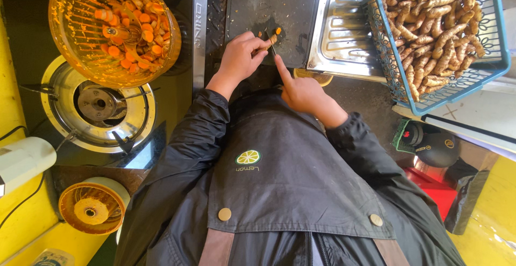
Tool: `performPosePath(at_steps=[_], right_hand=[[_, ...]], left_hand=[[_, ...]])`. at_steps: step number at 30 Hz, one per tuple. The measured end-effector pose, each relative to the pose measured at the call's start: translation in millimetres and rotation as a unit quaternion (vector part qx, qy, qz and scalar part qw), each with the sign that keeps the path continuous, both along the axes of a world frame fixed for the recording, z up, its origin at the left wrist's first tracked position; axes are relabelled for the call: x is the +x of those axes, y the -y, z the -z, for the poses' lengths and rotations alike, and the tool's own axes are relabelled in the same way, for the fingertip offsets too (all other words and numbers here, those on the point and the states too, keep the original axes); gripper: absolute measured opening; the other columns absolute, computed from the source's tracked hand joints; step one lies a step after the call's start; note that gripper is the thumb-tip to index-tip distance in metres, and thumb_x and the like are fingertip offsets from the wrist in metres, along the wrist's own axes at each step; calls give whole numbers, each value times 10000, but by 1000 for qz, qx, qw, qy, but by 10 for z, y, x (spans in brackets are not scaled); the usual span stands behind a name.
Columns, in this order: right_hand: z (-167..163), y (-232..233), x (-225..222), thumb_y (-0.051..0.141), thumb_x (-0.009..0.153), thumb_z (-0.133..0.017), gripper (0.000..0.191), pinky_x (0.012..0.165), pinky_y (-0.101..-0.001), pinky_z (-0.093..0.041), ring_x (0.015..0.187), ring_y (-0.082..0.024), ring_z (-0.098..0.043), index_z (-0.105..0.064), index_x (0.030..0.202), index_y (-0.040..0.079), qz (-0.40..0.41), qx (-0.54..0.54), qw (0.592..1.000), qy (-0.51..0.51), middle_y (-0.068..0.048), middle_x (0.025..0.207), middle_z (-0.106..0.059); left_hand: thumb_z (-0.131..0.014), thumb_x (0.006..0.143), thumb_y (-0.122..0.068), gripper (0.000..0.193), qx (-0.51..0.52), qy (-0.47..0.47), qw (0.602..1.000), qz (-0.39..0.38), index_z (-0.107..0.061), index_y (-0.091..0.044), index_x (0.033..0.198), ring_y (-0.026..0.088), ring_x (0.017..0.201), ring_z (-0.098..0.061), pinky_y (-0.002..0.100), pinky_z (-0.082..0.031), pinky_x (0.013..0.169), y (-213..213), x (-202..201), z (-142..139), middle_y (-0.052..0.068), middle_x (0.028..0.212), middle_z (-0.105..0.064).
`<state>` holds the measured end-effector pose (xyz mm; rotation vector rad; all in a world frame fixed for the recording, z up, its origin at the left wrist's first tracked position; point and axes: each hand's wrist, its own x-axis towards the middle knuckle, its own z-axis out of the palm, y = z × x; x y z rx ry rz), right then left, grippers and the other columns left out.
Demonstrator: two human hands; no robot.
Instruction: The person slices turmeric roots into small pieces on a cutting board using a knife. They pick up roots from a basket and move the sliced pieces into a bowl.
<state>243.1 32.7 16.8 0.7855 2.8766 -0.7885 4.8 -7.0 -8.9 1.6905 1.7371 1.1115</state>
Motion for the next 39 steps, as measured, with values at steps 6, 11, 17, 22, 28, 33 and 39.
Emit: performPosePath(at_steps=[6,11,17,22,28,33,39], right_hand=[[88,-215,-141,150,921,-597,898,532,-546,-473,539,-420,-617,-94,1654,21,24,-59,998,-30,-190,609,-631],[-135,-196,-19,159,911,-623,857,525,-531,-461,530,-403,-611,-192,1648,83,27,-19,998,-56,-172,579,-611],[-154,0,5,177,876,-629,876,457,-511,-450,468,-354,-596,-203,1628,34,2,49,999,10,-135,558,-609],[52,9,-68,180,897,-619,891,472,-511,-453,465,-355,-590,-153,1634,-7,-7,38,999,1,-125,556,-615],[134,-183,-187,166,903,-613,917,513,-511,-467,517,-380,-603,-127,1665,15,18,-33,998,-41,-158,590,-618],[-82,-176,-48,179,929,-606,850,511,-503,-457,514,-367,-597,-186,1660,81,16,4,998,-55,-151,581,-610],[-87,28,16,183,894,-625,870,447,-496,-445,445,-338,-584,-190,1630,21,-15,57,998,0,-127,552,-606]], left_hand=[[-807,863,-107,202,23,14,999,-21,-797,-117,1065,249,734,-669,357,-524,650,37,42,27,76,881,-647],[-835,844,-123,172,21,11,999,-39,-811,-117,1013,248,722,-675,356,-525,645,20,31,76,70,828,-650],[-837,842,-127,140,20,25,999,-43,-812,-108,978,243,707,-679,356,-520,631,16,28,117,69,816,-657],[-832,861,-130,107,10,18,999,-38,-810,-98,962,244,703,-670,360,-513,629,6,6,79,73,813,-655],[-824,845,-126,151,-1,43,998,-44,-814,-99,993,217,696,-684,337,-529,631,21,16,15,66,823,-669],[-839,841,-131,124,6,46,998,-52,-804,-95,954,213,711,-698,328,-537,640,18,23,42,64,831,-684],[-842,830,-125,106,11,43,998,-50,-802,-83,919,229,692,-690,342,-528,626,10,20,79,74,810,-680]])
